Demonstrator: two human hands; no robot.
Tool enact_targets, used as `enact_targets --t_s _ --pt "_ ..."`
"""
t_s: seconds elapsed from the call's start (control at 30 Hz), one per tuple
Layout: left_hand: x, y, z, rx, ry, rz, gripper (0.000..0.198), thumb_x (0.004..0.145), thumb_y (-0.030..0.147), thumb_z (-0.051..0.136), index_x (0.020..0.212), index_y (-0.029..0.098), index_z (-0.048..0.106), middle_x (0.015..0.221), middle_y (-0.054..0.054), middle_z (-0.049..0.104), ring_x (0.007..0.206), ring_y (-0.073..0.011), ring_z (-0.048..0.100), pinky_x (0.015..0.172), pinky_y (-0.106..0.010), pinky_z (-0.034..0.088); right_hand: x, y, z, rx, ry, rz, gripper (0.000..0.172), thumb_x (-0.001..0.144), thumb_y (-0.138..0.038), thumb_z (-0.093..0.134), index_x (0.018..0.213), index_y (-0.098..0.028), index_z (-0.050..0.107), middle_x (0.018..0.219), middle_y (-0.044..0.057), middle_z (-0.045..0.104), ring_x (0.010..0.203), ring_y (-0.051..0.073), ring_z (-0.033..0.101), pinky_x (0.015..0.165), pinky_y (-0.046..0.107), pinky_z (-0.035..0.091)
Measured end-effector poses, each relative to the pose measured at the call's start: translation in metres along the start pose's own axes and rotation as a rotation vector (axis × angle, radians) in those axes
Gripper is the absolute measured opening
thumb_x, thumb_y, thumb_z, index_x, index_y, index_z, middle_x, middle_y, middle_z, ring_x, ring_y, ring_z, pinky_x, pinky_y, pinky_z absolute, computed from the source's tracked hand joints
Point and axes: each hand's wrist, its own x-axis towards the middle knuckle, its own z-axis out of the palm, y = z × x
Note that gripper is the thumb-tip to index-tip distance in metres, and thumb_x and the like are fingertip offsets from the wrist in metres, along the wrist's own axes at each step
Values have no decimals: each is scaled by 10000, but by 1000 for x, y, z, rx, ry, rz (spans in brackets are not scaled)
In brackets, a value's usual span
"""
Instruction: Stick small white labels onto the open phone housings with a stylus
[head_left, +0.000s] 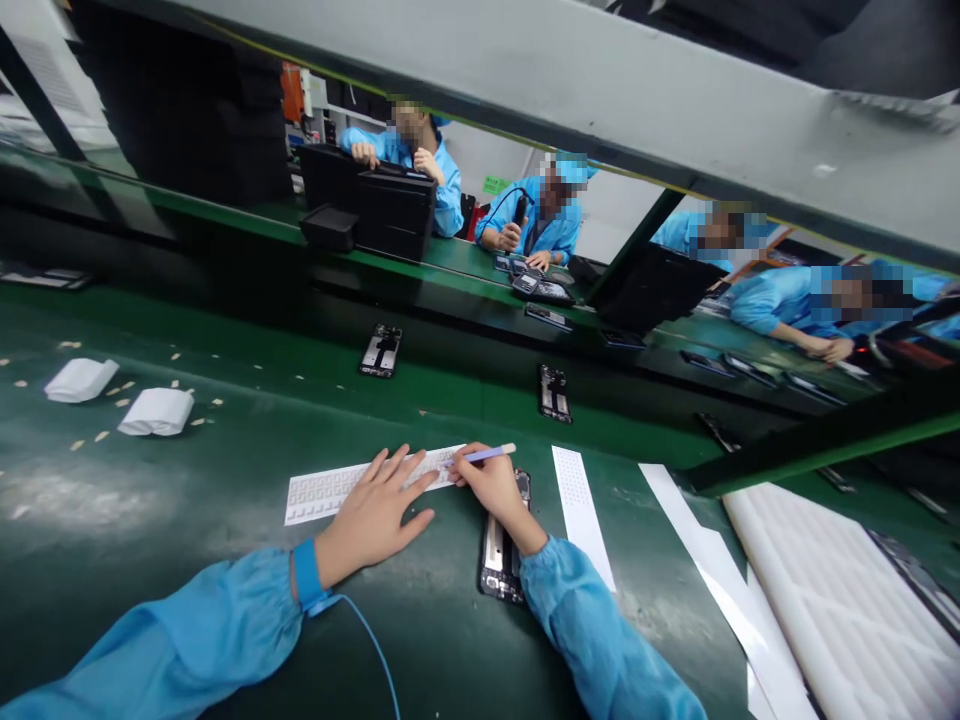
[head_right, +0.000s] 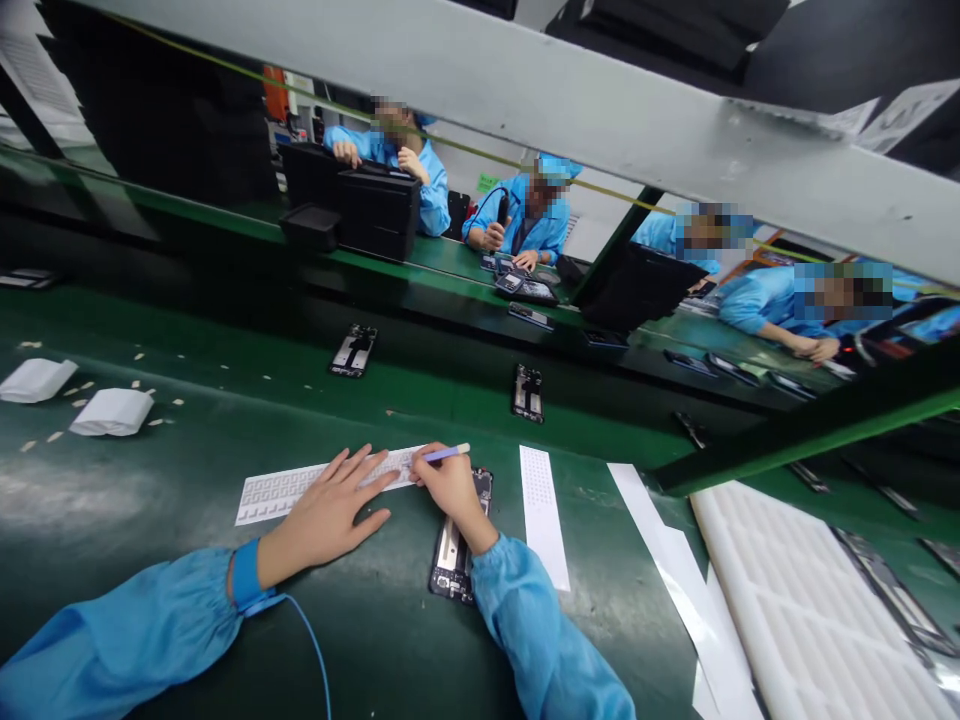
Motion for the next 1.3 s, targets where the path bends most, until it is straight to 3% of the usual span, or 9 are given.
enact_targets --t_s 0.67,0.83,0.9,1.0,1.13,1.3 --pt "0 -2 0 13 -40 -10 505 967 488 457 1440 316 424 1544 -45 346 1425 -322 275 1139 -562 254 -1 -1 -1 9 -21 19 139 779 -298 648 808 -179 715 657 30 733 582 204 705 551 280 574" --pt "0 -1 0 16 -49 -12 500 966 491 455 1433 316 432 1534 -49 362 1423 -324 277 1133 -569 264 2 -5 -1 145 -19 43 246 751 -416 727 792 -175 701 666 49 739 560 210 701 551 307 593" --pt "1 -2 -1 17 -38 -10 498 961 483 469 1428 314 439 1522 -52 378 1419 -322 286 1130 -565 277 -3 -14 -2 188 44 39 319 727 -482 756 780 -174 692 653 54 732 540 210 694 521 309 590" --pt "1 -2 -5 9 4 3 470 949 430 506 1398 292 478 1496 -66 411 1406 -320 310 1125 -565 295 -31 -30 -9 231 231 9 373 738 -526 759 827 -171 692 689 64 737 576 213 703 500 296 581" --pt "-2 12 -11 -66 95 100 330 947 257 497 1263 237 589 1404 -84 507 1368 -298 369 1137 -556 284 -102 -29 -26 232 450 31 330 783 -494 751 857 -176 702 711 70 745 560 203 695 514 301 587" --pt "-11 56 -14 -248 -11 294 265 920 224 517 1165 220 617 1321 -86 552 1322 -278 419 1119 -523 342 -185 -3 -32 140 595 161 312 791 -488 745 845 -181 739 693 88 750 545 239 703 515 352 619"
